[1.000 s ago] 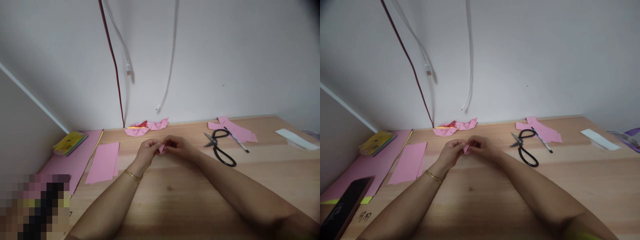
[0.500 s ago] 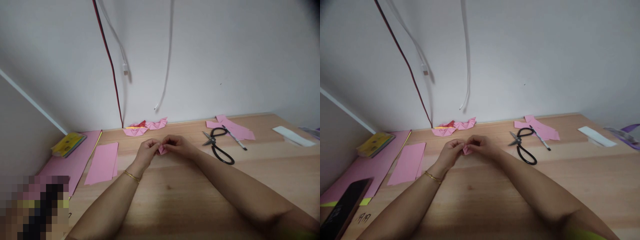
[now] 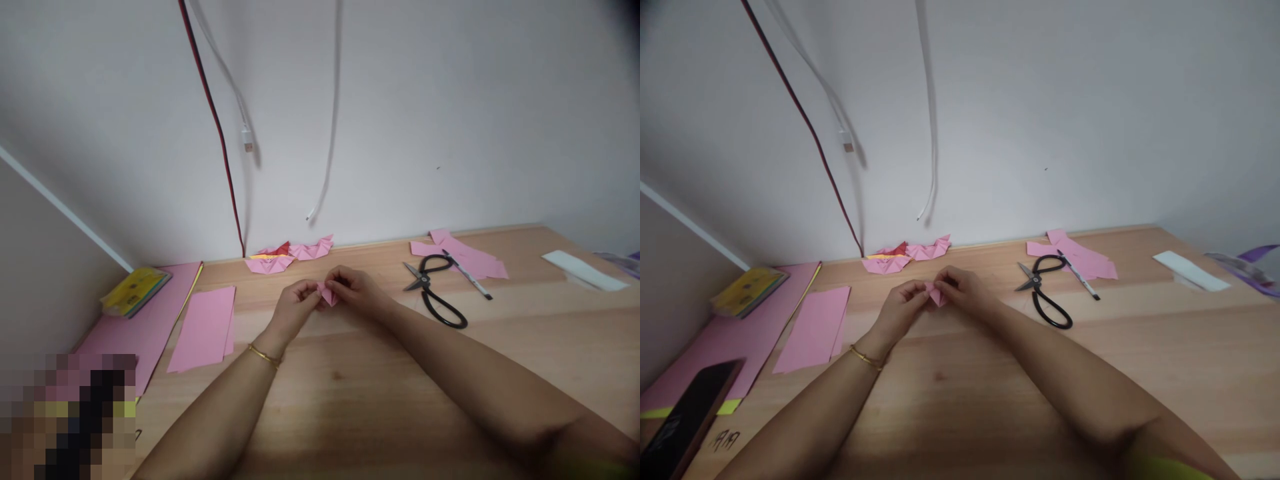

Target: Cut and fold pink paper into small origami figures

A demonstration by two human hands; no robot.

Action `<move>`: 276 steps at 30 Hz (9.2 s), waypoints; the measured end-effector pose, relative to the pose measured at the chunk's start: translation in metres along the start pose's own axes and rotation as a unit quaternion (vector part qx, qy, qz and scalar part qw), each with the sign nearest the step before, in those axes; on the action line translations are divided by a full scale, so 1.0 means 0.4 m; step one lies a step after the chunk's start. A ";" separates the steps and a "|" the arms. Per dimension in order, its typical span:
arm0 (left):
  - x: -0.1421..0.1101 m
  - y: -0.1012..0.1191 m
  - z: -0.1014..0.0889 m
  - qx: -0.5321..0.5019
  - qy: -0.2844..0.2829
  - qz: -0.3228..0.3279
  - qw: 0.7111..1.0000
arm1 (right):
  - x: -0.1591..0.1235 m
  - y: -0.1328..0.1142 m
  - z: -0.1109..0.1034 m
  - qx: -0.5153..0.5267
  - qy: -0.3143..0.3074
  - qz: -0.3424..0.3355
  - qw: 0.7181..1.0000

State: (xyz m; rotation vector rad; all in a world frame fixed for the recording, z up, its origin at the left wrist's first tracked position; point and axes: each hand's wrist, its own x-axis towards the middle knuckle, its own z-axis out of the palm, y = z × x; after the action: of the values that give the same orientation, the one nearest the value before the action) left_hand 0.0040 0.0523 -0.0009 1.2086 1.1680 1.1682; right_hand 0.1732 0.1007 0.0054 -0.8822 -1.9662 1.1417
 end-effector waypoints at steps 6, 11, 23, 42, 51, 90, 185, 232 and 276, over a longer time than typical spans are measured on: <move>-0.001 -0.013 0.010 0.054 0.043 0.008 0.998 | 0.000 0.001 0.006 -0.011 0.001 -0.016 1.000; 0.008 -0.026 0.009 0.002 0.062 0.007 0.998 | 0.001 0.018 0.012 0.036 0.001 -0.022 0.999; -0.005 -0.005 -0.002 0.179 0.089 0.112 0.973 | -0.002 0.015 0.003 0.042 -0.029 -0.010 0.999; -0.009 0.007 0.008 0.194 0.066 0.093 0.974 | 0.001 0.019 0.003 -0.002 -0.038 -0.046 0.998; -0.004 -0.004 0.005 0.168 0.060 0.078 0.981 | -0.002 0.018 0.009 -0.016 -0.040 -0.044 0.998; 0.009 -0.003 -0.007 -0.055 -0.004 -0.009 0.998 | -0.004 0.009 0.016 0.110 -0.037 -0.044 0.992; 0.006 -0.010 0.007 -0.091 0.019 0.032 0.995 | -0.002 0.002 0.013 0.039 -0.007 -0.004 0.999; -0.004 0.008 0.004 0.084 0.000 0.066 0.994 | -0.006 0.000 0.021 -0.043 0.026 -0.045 0.998; 0.014 -0.030 0.002 -0.108 0.076 0.006 0.991 | 0.002 0.002 0.017 0.002 -0.003 -0.005 1.000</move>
State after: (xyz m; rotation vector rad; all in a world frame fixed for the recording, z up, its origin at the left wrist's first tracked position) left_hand 0.0053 0.0578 -0.0128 0.9763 1.1143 1.3785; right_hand 0.1674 0.0986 0.0022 -0.8680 -1.9704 1.1436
